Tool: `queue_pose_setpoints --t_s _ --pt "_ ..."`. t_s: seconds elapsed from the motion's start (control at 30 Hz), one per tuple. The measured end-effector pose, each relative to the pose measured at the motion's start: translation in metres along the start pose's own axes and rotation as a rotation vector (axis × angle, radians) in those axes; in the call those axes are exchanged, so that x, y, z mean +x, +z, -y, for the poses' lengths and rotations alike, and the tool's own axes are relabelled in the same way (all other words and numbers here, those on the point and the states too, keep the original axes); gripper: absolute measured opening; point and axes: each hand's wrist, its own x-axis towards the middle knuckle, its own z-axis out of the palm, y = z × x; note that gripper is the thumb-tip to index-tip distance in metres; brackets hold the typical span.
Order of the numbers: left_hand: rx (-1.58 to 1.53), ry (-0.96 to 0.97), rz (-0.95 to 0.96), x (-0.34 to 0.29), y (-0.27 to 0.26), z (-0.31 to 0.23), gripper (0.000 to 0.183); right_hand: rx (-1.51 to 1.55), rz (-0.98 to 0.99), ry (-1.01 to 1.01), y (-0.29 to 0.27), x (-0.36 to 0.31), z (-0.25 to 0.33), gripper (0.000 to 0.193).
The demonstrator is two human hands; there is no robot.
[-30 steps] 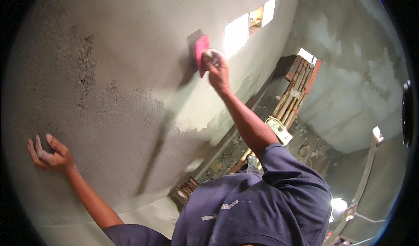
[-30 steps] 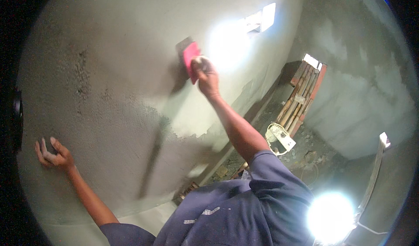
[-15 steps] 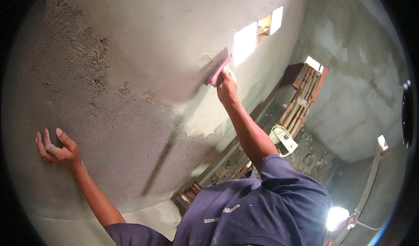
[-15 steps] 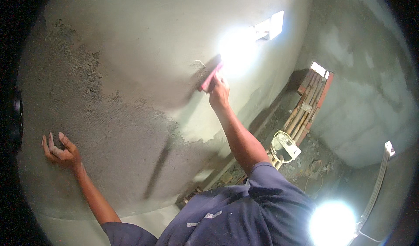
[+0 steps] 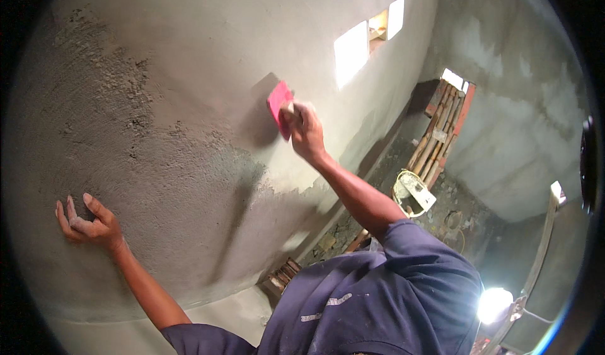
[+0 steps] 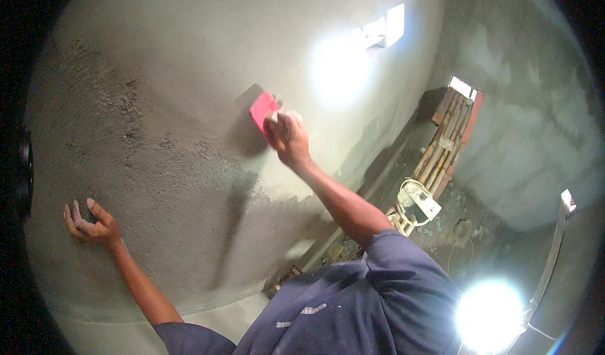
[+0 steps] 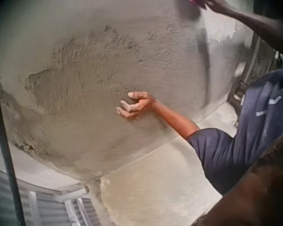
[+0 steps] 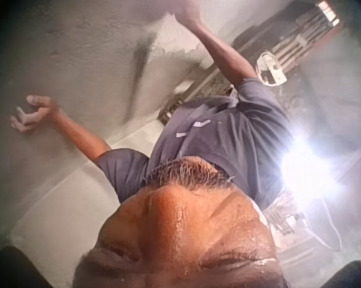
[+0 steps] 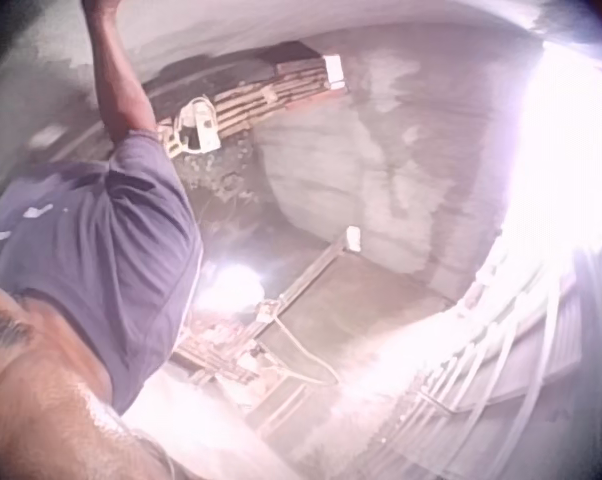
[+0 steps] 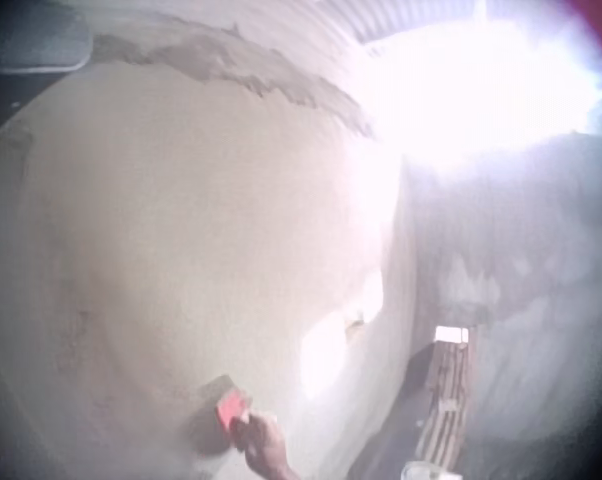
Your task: The person applies plaster to a wall using a trowel and smoothing tool, then smooths the surface with a sponge. The person repeatedly scoops plaster from a bucket and spreads it across the wall, finishing with a sponge to even out the texture.
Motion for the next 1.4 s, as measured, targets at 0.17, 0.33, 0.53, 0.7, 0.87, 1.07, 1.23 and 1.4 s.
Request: queue_pose_setpoints --t_s 0.17,0.33,0.53,0.7,0.87,1.07,1.23,1.4 --pt "0.067 0.055 0.0 0.0 -0.002 0.005 0.034 0.039 0.311 -0.3 0.016 -0.017 0.01 0.011" --pt "0.111 0.074 0.018 -0.003 -0.011 0.02 0.033 0.69 0.152 0.69 0.004 -0.073 0.002 0.02" --pt "0.162 0.05 0.056 -0.003 -0.006 0.007 0.034 0.959 -0.309 0.674 0.024 -0.015 -0.039 0.029" --pt "0.087 0.025 0.029 -0.002 -0.002 0.0 0.034 0.52 0.161 0.0 0.052 0.011 0.088 0.027" --pt "0.111 0.031 0.052 -0.005 -0.007 0.012 0.032 0.771 0.528 0.171 0.036 -0.009 0.086 0.021" --pt "0.108 0.001 0.058 -0.003 -0.007 0.003 0.031 0.036 -0.091 -0.202 0.025 0.062 0.074 0.019" --pt "0.114 -0.032 0.039 -0.001 -0.01 0.0 0.033 0.092 0.515 -0.402 0.037 -0.031 0.043 0.021" --pt "0.112 -0.052 0.04 0.003 -0.006 -0.009 0.034 0.674 -0.251 0.634 0.007 -0.032 -0.02 0.037"
